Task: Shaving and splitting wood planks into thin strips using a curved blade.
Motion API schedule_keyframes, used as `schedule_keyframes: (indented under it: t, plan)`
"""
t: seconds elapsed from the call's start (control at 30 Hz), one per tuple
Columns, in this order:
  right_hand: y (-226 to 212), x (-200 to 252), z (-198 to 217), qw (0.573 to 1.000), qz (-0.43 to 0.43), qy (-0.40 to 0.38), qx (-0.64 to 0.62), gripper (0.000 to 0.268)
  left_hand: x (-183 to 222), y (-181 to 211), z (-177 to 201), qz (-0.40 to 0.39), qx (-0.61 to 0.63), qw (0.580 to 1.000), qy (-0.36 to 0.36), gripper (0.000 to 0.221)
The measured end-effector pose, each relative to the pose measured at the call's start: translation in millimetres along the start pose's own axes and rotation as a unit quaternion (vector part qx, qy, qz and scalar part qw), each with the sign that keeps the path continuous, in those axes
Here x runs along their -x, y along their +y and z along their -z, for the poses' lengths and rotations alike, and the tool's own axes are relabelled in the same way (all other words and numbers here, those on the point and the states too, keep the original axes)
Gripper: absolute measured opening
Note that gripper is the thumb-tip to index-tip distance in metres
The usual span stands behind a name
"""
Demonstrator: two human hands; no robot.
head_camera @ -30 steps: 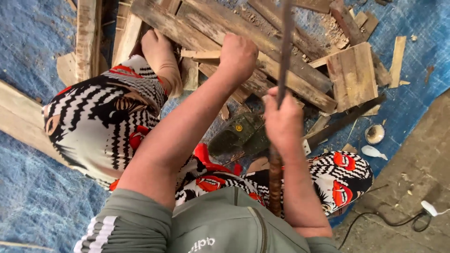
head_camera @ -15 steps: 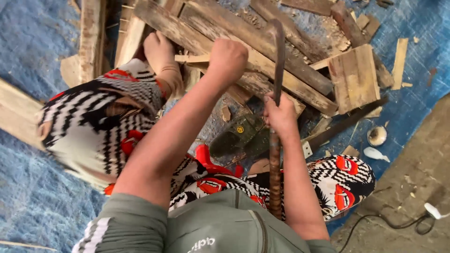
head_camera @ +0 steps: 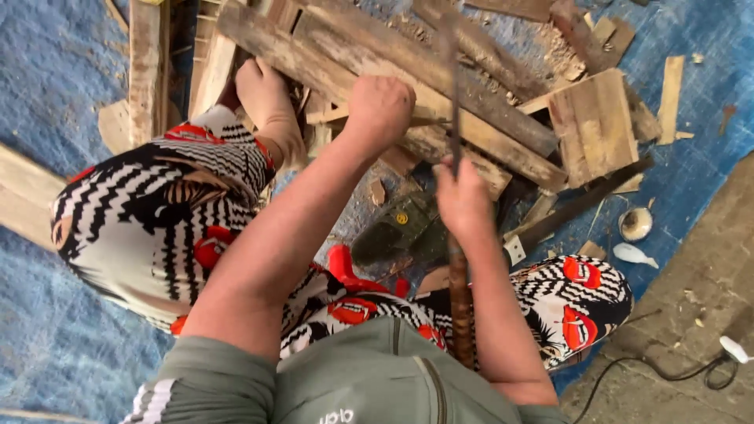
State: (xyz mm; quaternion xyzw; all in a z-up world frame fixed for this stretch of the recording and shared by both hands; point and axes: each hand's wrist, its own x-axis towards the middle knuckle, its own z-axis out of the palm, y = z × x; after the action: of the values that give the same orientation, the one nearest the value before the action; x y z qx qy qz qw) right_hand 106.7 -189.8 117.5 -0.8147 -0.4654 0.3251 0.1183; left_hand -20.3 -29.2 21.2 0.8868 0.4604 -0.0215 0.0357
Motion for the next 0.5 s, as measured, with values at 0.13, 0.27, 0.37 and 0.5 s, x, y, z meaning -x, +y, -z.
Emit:
schedule_keyframes:
  t: [0.13,0.27,0.37,0.5]
  plan:
    - [-20,35,18,0.997,0.010,0.061,-0.034,0.016,10,6,-3,-0.002,0.029,0.999,0.025,0.029]
    - [69,-38,-59,0.994,0.085,0.056,0.046,0.017,3,14,36,-0.010,-0.006,0.991,-0.135,0.079]
    - [69,-33,-55,0.999,0.027,0.023,0.030,0.017,-5,15,12,-0.028,-0.022,0.994,-0.101,0.033]
    - [44,-25,-39,0.998,0.049,0.033,-0.004,0.016,-1,-4,-11,0.003,0.079,0.984,0.159,0.014]
